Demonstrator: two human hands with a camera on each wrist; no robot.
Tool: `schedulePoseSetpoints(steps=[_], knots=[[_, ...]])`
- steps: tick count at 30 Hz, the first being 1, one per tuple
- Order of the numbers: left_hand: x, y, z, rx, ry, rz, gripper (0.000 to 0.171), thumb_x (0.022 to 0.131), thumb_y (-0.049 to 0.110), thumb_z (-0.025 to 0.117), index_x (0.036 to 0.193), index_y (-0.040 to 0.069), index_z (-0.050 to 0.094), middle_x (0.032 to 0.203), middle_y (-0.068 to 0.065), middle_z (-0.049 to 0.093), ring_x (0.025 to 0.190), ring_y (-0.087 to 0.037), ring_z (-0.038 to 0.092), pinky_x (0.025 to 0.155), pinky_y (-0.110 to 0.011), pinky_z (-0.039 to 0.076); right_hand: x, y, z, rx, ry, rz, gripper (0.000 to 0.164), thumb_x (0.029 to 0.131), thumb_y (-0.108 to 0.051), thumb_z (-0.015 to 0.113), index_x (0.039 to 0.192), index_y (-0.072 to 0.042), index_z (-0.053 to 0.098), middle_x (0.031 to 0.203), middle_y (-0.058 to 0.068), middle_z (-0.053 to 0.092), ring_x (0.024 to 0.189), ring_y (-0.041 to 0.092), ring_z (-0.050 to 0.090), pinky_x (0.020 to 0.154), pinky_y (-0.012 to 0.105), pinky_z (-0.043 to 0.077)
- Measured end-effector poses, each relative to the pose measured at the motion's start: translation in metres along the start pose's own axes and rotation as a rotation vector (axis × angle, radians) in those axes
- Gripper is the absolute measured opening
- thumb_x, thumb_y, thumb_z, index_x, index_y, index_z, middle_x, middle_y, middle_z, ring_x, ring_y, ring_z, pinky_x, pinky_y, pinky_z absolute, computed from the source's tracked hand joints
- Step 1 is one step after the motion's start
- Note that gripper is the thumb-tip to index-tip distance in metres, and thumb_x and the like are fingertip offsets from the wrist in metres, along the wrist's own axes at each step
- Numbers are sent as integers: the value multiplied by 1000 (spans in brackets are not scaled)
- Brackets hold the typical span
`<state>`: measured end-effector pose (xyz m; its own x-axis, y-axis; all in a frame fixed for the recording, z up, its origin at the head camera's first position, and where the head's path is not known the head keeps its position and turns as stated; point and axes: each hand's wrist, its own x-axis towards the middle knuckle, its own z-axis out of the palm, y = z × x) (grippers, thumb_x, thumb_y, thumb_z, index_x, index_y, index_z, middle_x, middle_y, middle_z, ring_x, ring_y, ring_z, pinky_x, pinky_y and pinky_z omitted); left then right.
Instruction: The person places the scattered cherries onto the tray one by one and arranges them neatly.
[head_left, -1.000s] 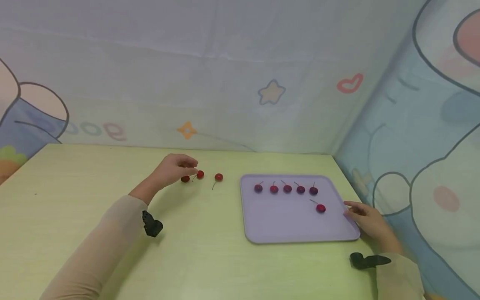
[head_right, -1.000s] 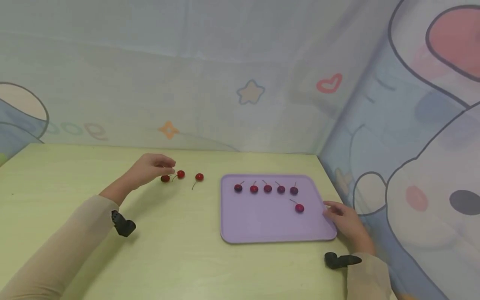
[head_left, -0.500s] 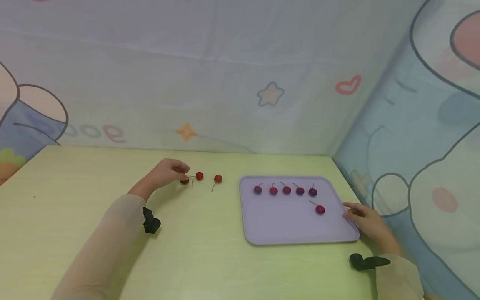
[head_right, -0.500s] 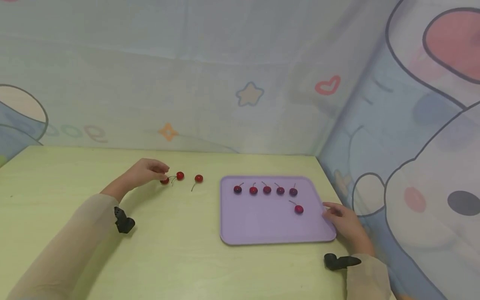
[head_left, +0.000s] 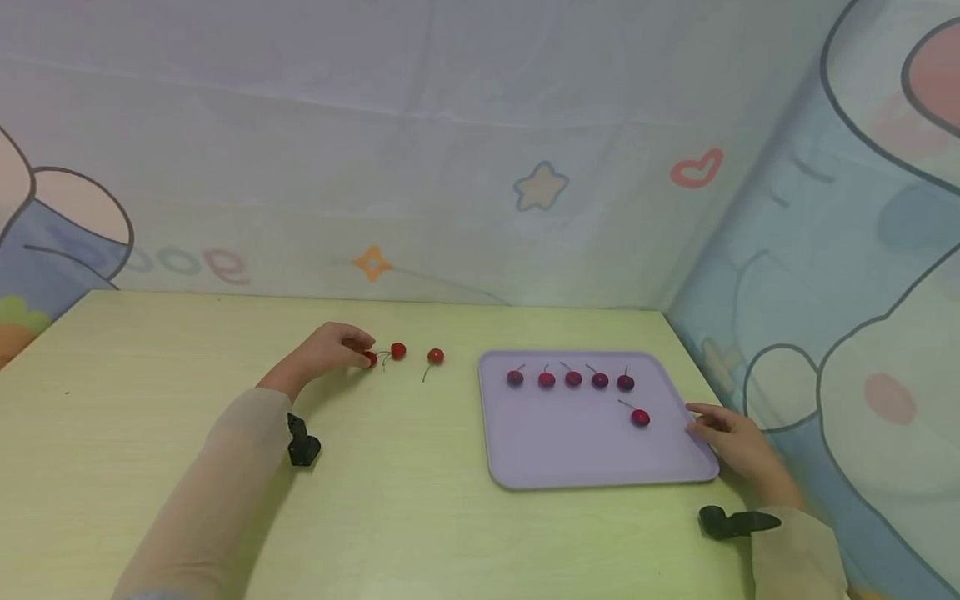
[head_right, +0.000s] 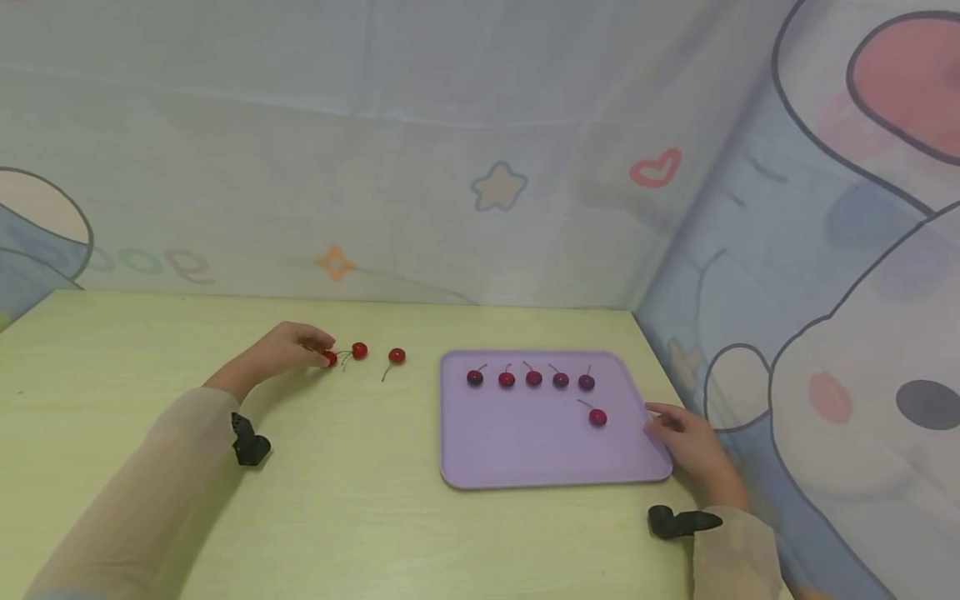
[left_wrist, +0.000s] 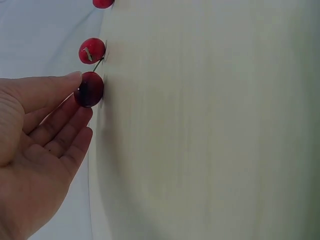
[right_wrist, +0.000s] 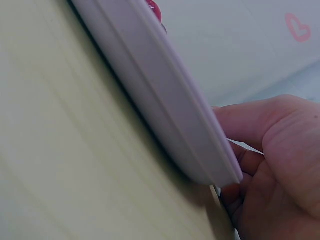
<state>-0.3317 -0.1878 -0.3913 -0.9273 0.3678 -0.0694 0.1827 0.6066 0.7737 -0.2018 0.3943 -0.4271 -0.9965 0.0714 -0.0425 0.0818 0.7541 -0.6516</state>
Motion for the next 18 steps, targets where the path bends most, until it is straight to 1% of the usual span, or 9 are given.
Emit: schedulePoseSetpoints(steps=[7,13,18], knots=[[-1,-3,2,-28,-15,9,45,85,6,68,125,-12,56,119,-26,61,108,-32,58,88,-35,47,0,-1,-1,0,2,-15,53,95,-30,61,134,6,51,106,15,61,88,14,51,69,21,45],[0,-4,3,-11,-8,11,42,85,6,69,121,-11,59,118,-25,63,106,-31,58,87,-34,47,1,0,0,-1,-1,-6,54,95,-31,60,134,5,51,107,16,61,89,14,51,70,22,46],[0,-5,2,4,5,-2,38,85,7,69,118,-9,62,115,-23,64,103,-29,58,83,-32,47,1,0,0,3,13,-1,52,95,-30,61,133,4,53,106,13,61,88,14,51,71,22,45]])
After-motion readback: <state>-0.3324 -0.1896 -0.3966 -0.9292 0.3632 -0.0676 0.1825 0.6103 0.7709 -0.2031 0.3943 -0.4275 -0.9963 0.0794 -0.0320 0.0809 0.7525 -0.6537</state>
